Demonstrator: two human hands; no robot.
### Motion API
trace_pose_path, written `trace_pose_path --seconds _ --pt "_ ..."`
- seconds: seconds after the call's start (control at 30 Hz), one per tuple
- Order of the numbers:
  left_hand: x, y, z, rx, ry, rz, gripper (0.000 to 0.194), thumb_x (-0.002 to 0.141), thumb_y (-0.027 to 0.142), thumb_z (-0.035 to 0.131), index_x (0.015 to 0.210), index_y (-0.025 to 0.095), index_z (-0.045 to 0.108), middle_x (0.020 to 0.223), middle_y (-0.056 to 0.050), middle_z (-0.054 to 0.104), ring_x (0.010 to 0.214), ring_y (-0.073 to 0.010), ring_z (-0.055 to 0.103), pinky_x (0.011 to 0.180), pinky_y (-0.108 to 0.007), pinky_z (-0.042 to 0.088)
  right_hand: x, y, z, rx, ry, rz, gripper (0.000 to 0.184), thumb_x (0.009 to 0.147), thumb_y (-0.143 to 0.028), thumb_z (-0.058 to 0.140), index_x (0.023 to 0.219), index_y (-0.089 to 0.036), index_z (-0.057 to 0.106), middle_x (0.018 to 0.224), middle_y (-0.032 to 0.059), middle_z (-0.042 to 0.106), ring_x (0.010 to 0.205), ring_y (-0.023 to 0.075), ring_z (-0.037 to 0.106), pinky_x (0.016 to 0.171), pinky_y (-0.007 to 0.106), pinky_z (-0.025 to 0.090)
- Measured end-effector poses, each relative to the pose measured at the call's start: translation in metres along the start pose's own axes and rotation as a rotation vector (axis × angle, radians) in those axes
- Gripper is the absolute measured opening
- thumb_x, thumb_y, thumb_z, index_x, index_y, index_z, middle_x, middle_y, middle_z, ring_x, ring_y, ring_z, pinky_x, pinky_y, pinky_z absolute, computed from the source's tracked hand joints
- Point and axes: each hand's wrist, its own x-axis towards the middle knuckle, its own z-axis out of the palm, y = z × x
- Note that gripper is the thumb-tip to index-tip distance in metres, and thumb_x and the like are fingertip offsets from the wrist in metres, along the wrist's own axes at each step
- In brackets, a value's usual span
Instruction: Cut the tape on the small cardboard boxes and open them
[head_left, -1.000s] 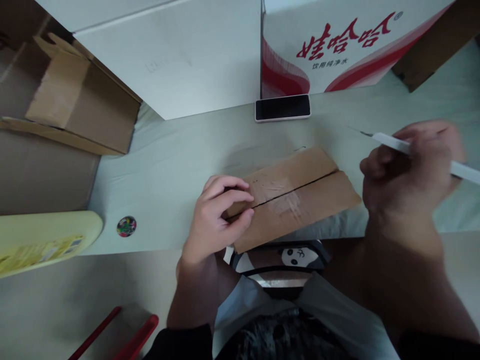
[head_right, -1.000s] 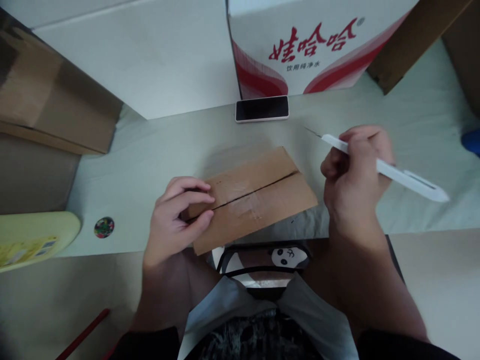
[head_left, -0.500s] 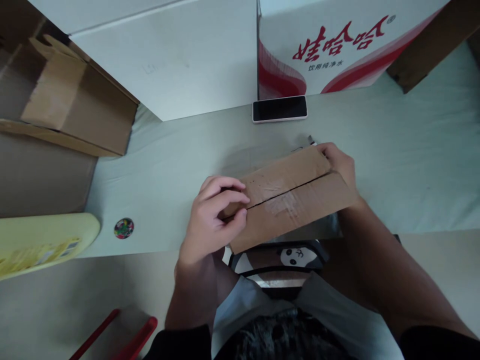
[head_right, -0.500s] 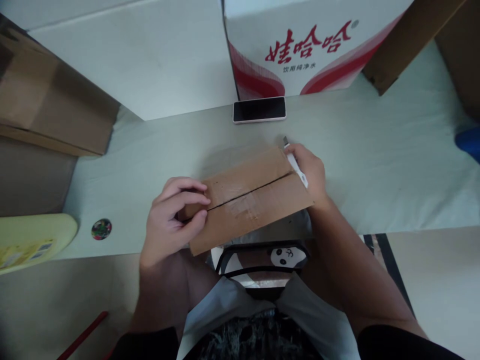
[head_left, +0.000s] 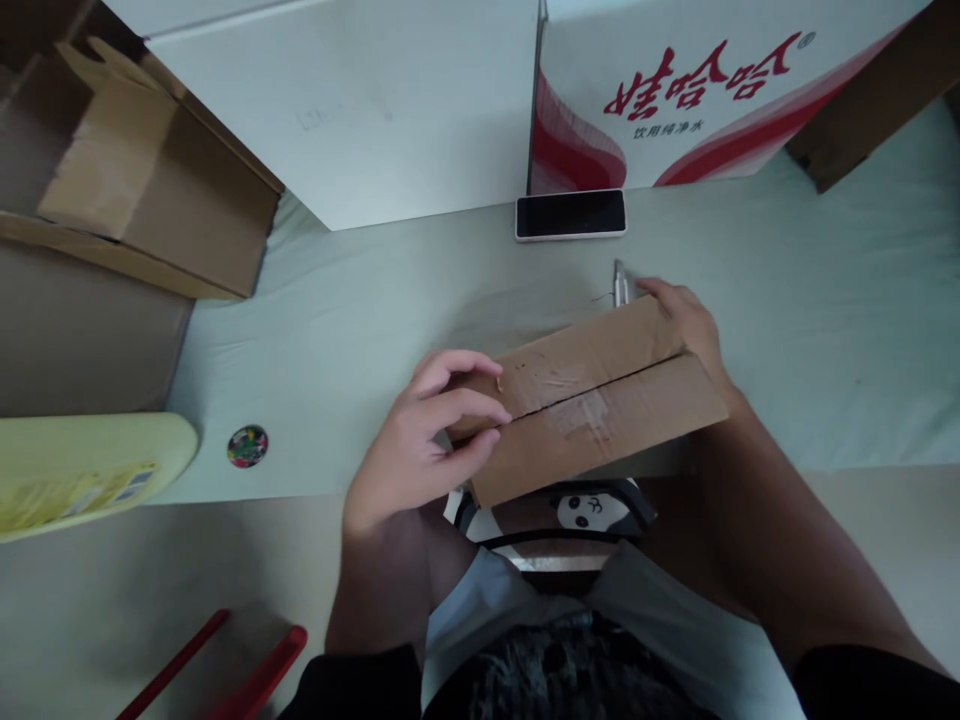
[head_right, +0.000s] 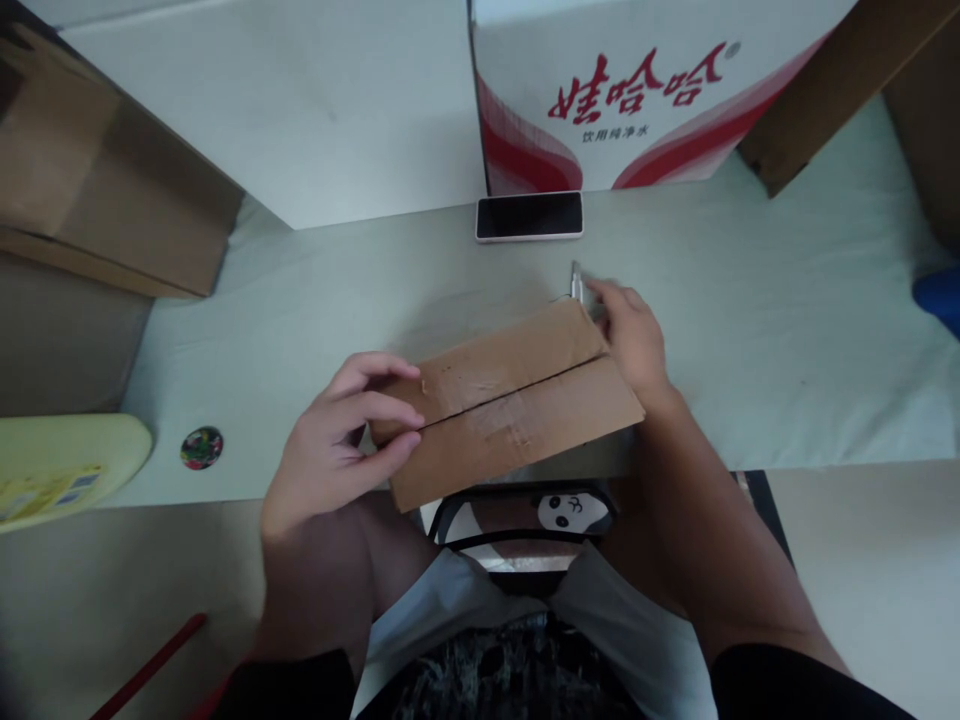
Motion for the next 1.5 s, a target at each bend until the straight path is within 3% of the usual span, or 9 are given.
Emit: trace_pose_path --seconds 0.13,0.33,0.53,0.7,0.87,1.1,1.3,1.5 --pt "-0.001 -0.001 0.003 0.031 0.091 -0.049 0.017 0.092 0.011 0.068 0.1 0.025 0.074 0.129 -0.009 0.07 0.12 -0.0228 0.072 0.098 -0.04 0.065 0.0 -0.012 -0.001 0.149 -0.024 -0.009 0.023 0.078 -0.041 0.067 0.095 -0.026 0.07 0.093 0.0055 0.071 0.08 0.0193 0.058 0.075 0.036 0.047" --pt "0.0 -0.007 0.006 0.096 0.244 -0.12 0.008 0.093 0.023 0.072 0.099 0.023 0.076 0.135 -0.009 0.077 0.116 -0.0258 0.079 0.103 -0.048 0.067 -0.01 -0.028 -0.002 0.356 -0.06 -0.013 0.042 0.083 -0.066 0.064 0.08 -0.025 0.069 0.074 0.0008 0.064 0.066 0.0167 0.055 0.065 0.033 0.045" --pt "-0.004 -0.013 0.009 0.063 0.421 -0.159 0.004 0.092 0.023 0.075 0.094 0.023 0.078 0.106 -0.004 0.086 0.102 -0.0237 0.084 0.096 -0.044 0.071 -0.022 -0.036 0.0 0.565 -0.092 -0.099 0.066 0.078 -0.091 0.054 0.099 -0.032 0.073 0.095 0.0046 0.074 0.085 0.0265 0.07 0.074 0.043 0.058" --pt "-0.003 -0.012 0.013 0.017 0.463 -0.153 0.003 0.094 0.024 0.075 0.092 0.024 0.077 0.102 -0.002 0.086 0.097 -0.0221 0.085 0.092 -0.042 0.071 -0.03 -0.033 0.005 0.577 -0.097 -0.151 0.068 0.086 -0.089 0.047 0.12 -0.035 0.07 0.113 0.0048 0.075 0.106 0.0299 0.072 0.093 0.049 0.059" --pt "0.002 -0.007 0.006 -0.01 0.326 -0.195 0.003 0.094 0.024 0.074 0.096 0.024 0.075 0.105 -0.004 0.085 0.097 -0.0208 0.083 0.09 -0.038 0.069 -0.032 -0.024 0.01 0.45 -0.042 -0.207 0.071 0.088 -0.09 0.044 0.127 -0.035 0.065 0.118 0.0057 0.071 0.114 0.0311 0.069 0.103 0.052 0.056" --pt "0.002 -0.008 -0.003 -0.031 0.012 -0.158 0.027 0.091 0.038 0.083 0.113 0.025 0.077 0.128 -0.009 0.074 0.117 -0.0246 0.074 0.103 -0.042 0.062 -0.035 -0.025 0.009 0.431 -0.013 -0.267 0.069 0.088 -0.089 0.049 0.128 -0.036 0.067 0.122 0.0066 0.071 0.112 0.0302 0.069 0.102 0.051 0.056" --pt "-0.002 -0.002 0.0 -0.009 -0.075 -0.195 0.034 0.099 0.044 0.074 0.129 0.027 0.072 0.152 -0.013 0.06 0.145 -0.0304 0.06 0.113 -0.046 0.059 -0.034 -0.031 0.003 0.448 0.043 -0.466 0.05 0.096 -0.075 0.053 0.122 -0.038 0.074 0.129 0.0038 0.074 0.121 0.0294 0.068 0.109 0.052 0.053" --pt "0.002 0.003 0.001 0.086 -0.019 -0.185 0.025 0.1 0.033 0.068 0.123 0.023 0.073 0.144 -0.013 0.069 0.13 -0.0269 0.072 0.11 -0.044 0.061 -0.033 -0.042 -0.002 0.355 0.095 -0.596 0.033 0.101 -0.06 0.059 0.106 -0.034 0.078 0.117 0.0055 0.075 0.11 0.0279 0.07 0.102 0.053 0.055"
